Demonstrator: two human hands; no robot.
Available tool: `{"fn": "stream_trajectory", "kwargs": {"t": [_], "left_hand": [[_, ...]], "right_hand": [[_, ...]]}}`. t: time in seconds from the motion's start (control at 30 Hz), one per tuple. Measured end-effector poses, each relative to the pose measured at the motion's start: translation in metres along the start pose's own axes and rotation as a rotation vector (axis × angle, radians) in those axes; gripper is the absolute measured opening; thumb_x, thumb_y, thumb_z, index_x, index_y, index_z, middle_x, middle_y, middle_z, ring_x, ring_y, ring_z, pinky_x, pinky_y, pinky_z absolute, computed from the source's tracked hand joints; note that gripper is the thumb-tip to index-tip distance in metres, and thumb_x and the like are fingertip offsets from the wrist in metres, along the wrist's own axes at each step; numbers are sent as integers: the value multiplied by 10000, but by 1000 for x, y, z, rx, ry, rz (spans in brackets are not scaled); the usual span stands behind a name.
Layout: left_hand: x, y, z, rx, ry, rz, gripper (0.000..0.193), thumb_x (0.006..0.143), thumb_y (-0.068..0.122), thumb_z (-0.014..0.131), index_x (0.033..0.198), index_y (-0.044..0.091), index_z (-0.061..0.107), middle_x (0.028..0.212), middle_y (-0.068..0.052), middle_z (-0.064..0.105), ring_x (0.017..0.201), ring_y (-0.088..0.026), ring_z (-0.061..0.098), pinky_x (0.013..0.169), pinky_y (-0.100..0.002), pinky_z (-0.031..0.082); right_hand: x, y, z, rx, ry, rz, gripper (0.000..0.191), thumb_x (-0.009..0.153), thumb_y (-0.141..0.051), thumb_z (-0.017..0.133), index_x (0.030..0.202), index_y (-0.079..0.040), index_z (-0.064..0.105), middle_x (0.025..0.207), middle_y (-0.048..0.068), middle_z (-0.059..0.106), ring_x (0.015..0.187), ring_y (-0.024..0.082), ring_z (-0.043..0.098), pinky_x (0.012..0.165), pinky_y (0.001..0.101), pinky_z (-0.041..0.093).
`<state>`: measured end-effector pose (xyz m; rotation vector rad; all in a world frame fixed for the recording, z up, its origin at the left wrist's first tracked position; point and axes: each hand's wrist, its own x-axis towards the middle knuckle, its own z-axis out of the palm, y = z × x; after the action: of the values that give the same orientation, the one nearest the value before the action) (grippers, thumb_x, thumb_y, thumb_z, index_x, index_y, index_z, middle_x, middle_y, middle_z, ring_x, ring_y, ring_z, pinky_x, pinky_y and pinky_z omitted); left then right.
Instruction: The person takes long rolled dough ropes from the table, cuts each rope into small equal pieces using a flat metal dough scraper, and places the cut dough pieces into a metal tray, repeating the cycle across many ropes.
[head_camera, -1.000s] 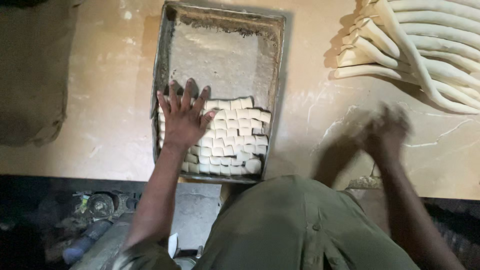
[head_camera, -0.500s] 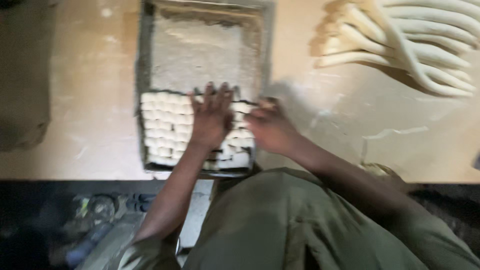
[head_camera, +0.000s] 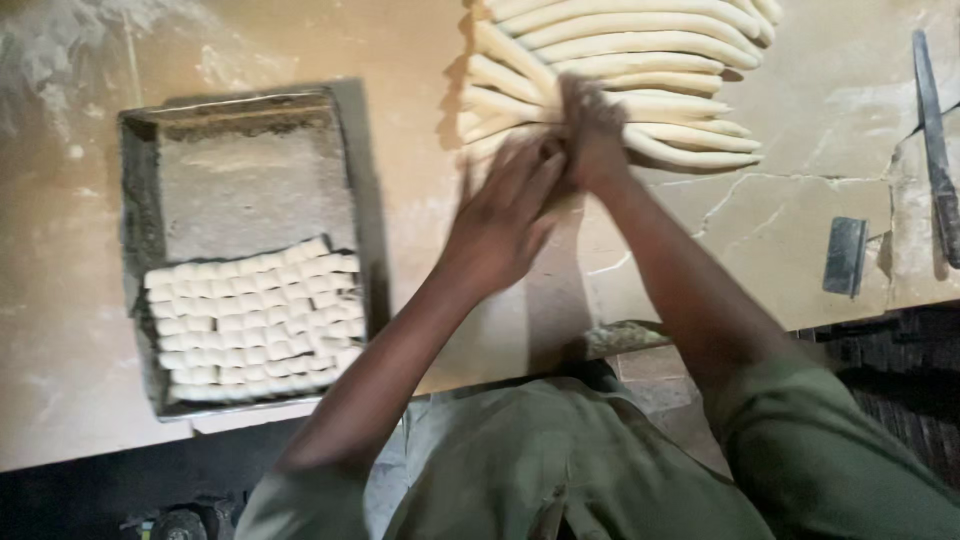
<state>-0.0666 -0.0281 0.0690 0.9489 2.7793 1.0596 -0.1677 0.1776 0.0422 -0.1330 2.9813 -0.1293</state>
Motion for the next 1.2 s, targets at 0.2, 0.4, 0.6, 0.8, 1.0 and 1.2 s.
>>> {"fn": "stream_trajectory", "kwargs": {"t": [0.2,0.4,0.6,0.8,1.0,1.2], "left_hand": [[181,22,115,324,81,27,691,966,333,660,1573,133,396,1650,-160,245,1524,-346,219,1204,-663,105],[89,28,187,316,159,-306,654,1033,383,636,1604,146,425,1717,-168,201,1603,-331,153,1256,-638,58],[44,88,217,767,263,-183,628,1089,458,623,1604,120,501,1686,-149,266,1572,-353,215,1254,-632,123],[109,71,207,200,-238,-230,576,989,467,629,1380,46,588,1480,-200,480,1402,-407,399,1174,-543,290],[39,20,162,430,162,-472,561,1081,425,497,1560,133,494,1672,-175,324,1561,-434,241,1271,-585,172],[-121,101,167,373,69,-501,673,1085,462,353,1674,178,193,1718,-246,59,1577,-488,24,1218,-720,11]], "right_hand": [[-130,67,63,200,-13,-514,575,975,-362,629,1491,-165,472,1586,140,467,1522,379,393,1279,554,268],[-252,254,72,413,33,43,721,993,-368,597,1561,31,399,1516,324,411,1434,467,357,1211,618,233],[-284,386,62,112,143,112,819,980,-470,584,1577,44,355,1607,411,228,1518,541,195,1191,708,82],[-240,380,60,186,160,63,676,1042,-426,532,1559,-10,407,1625,355,293,1551,517,193,1265,669,67],[-253,308,88,227,0,-11,686,1109,-392,359,1646,11,219,1713,313,37,1585,458,-5,1257,632,-8],[-305,190,77,354,37,-336,660,1102,-417,362,1614,-10,272,1695,292,108,1599,472,19,1289,622,45]]}}
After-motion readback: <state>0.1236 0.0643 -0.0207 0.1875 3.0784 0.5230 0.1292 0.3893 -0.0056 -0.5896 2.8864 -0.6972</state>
